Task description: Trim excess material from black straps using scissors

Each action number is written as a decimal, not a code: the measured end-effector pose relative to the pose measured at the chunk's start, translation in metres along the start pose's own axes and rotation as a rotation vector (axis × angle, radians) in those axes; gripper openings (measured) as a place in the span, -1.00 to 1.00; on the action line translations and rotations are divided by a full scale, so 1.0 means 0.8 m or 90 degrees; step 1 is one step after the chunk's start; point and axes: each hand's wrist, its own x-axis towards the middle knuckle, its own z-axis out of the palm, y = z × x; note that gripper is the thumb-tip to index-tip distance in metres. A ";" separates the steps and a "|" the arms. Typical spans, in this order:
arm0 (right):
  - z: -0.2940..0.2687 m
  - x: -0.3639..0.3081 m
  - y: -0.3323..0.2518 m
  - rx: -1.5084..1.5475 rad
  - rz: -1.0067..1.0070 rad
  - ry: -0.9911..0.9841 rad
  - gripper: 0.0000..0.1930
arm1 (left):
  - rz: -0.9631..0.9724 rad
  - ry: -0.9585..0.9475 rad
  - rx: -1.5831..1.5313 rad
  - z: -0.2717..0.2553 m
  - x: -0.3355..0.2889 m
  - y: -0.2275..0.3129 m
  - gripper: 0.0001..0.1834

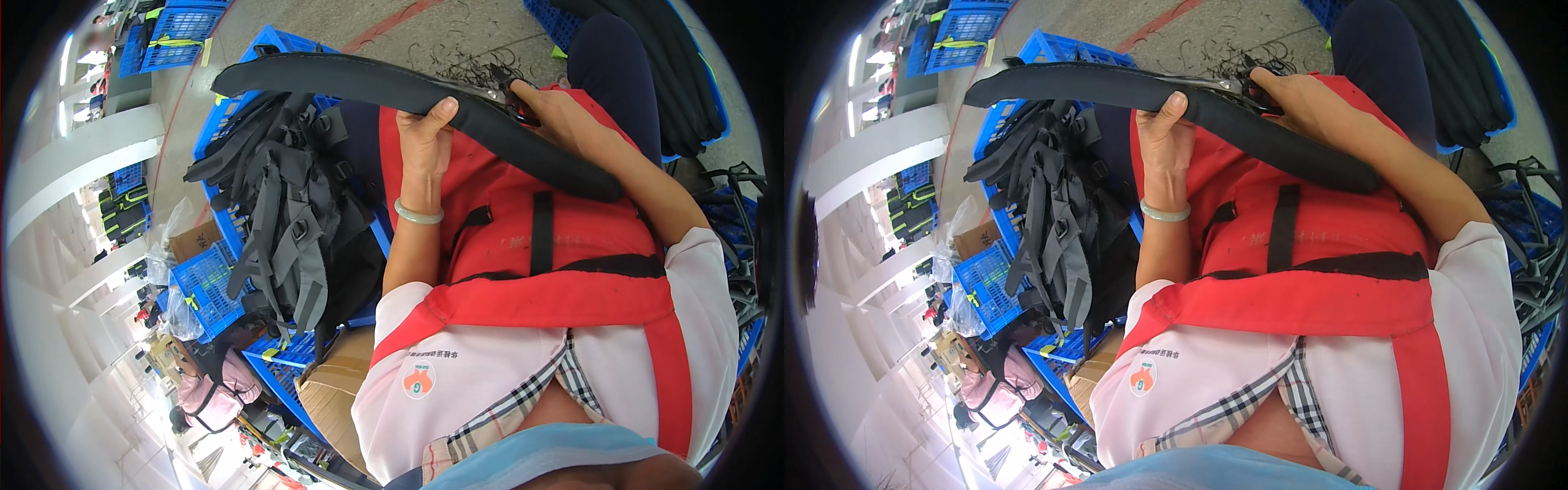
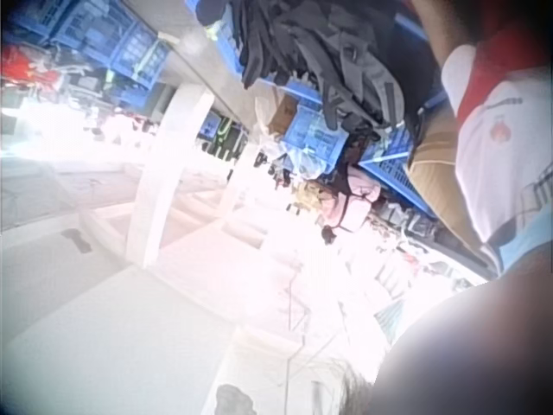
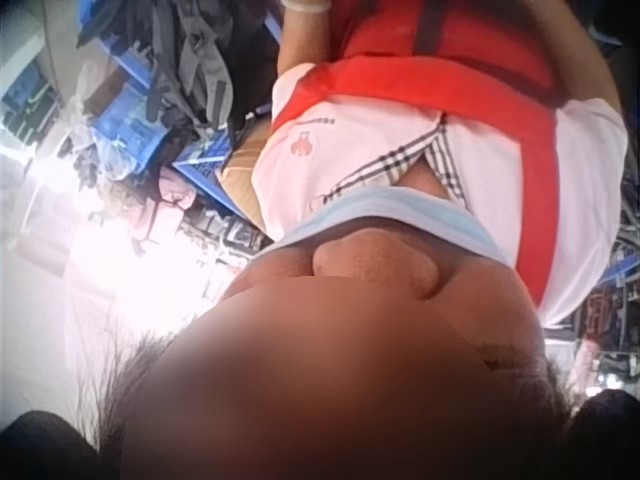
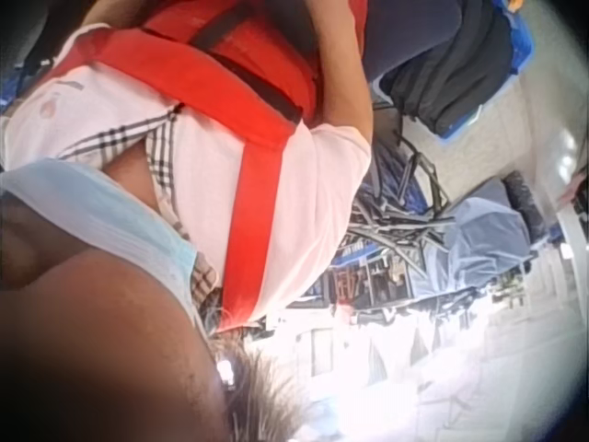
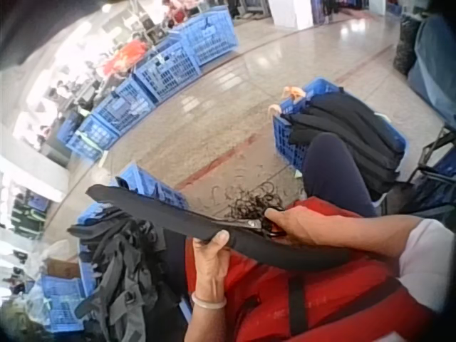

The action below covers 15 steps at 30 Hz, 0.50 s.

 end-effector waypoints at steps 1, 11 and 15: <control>0.001 -0.001 0.002 0.025 0.007 -0.004 -0.63 | -0.006 -0.005 -0.004 0.000 0.000 -0.002 -0.75; 0.005 -0.008 0.014 0.123 -0.006 -0.007 -0.61 | -0.010 -0.024 -0.027 -0.017 0.013 0.014 -0.79; -0.002 -0.007 -0.004 0.118 -0.028 -0.001 -0.53 | -0.024 -0.019 -0.036 -0.006 0.011 0.008 -0.82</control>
